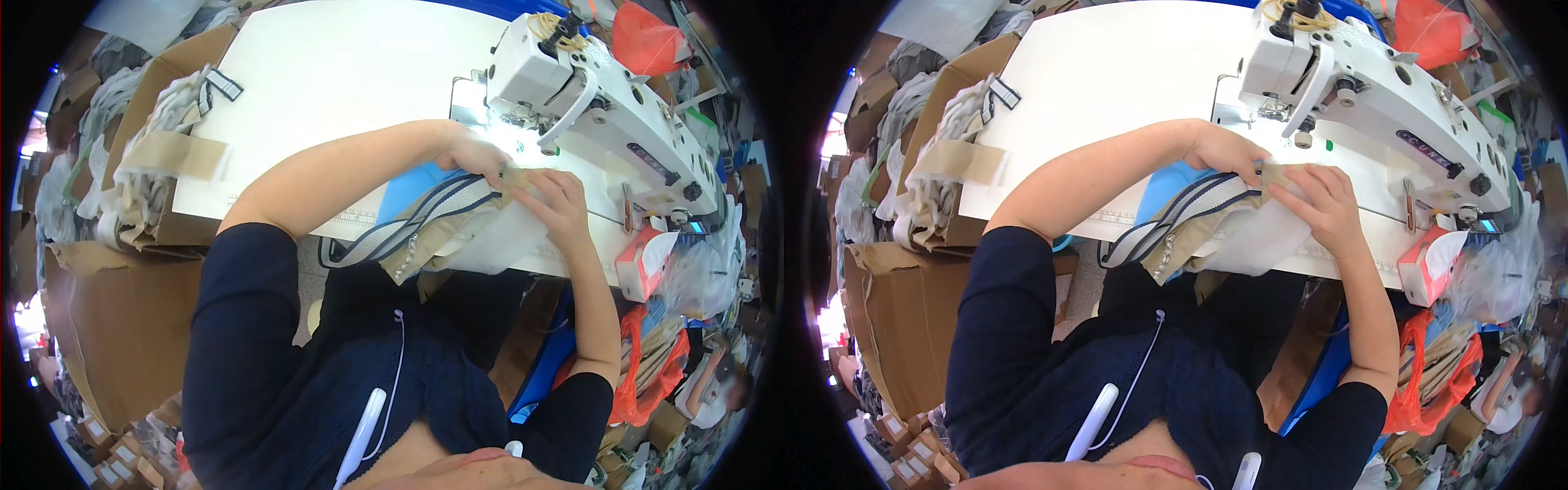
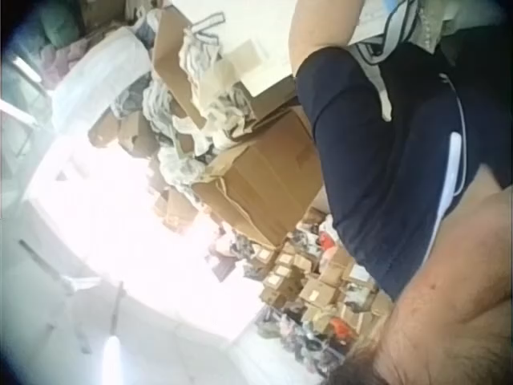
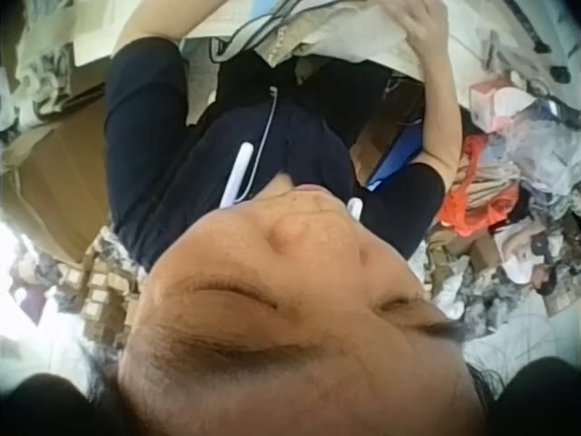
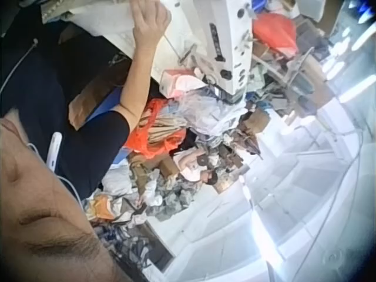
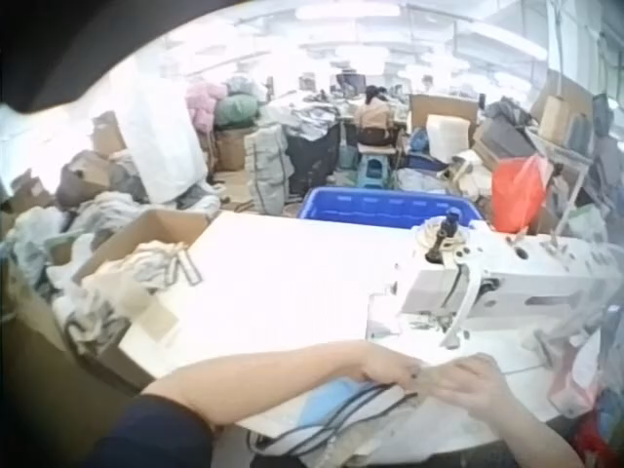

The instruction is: Sewing together pieces of blue and beige fabric using an industrial sewing machine to construct a product.

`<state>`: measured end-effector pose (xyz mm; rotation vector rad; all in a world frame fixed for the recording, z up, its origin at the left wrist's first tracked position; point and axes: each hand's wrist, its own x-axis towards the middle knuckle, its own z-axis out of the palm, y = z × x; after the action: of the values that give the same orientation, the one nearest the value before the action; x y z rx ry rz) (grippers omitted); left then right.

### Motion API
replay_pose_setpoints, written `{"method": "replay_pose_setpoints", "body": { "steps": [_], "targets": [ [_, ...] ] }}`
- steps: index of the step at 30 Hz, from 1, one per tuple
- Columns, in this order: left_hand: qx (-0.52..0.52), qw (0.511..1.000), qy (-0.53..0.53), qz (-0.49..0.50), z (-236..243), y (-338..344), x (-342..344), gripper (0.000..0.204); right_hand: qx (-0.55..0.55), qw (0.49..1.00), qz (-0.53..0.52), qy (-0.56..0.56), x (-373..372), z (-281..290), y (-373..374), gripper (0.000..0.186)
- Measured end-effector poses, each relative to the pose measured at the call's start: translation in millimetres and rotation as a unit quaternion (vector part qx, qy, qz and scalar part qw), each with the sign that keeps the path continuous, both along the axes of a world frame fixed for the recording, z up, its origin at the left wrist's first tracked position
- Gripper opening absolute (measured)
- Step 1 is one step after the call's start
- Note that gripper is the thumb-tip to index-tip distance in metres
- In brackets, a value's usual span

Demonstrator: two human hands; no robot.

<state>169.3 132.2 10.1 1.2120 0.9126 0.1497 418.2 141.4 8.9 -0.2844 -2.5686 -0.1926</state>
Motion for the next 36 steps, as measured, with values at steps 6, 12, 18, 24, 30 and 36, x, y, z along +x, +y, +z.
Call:
{"method": "replay_pose_setpoints", "body": {
  "steps": [6, 12, 18, 24, 30, 36],
  "targets": [
    [-0.008, 0.999, 0.028, 0.013, 7, -7, -4, 0.067, -0.023, 0.996, 0.008, -0.084, -16, -2, 2, 0.034],
    [0.127, 0.962, 0.241, -0.023, 41, -49, -40, 0.108, -0.061, 0.993, -0.02, -0.1, -17, -7, 4, 0.032],
    [0.075, 0.978, 0.186, 0.059, 38, -102, -74, 0.101, -0.065, 0.992, -0.034, -0.106, -15, -14, 6, 0.032],
    [0.407, 0.862, 0.275, 0.124, 23, -156, -27, 0.087, -0.09, 0.989, -0.036, -0.111, -22, -16, 5, 0.036],
    [0.185, 0.954, 0.127, 0.199, 38, -135, -60, 0.057, -0.158, 0.987, 0.006, -0.038, -21, -19, 6, 0.036],
    [0.319, 0.872, 0.37, -0.004, 74, -54, -107, 0.05, -0.069, 0.996, -0.009, -0.056, -42, -3, -3, 0.034]
  ]
}}
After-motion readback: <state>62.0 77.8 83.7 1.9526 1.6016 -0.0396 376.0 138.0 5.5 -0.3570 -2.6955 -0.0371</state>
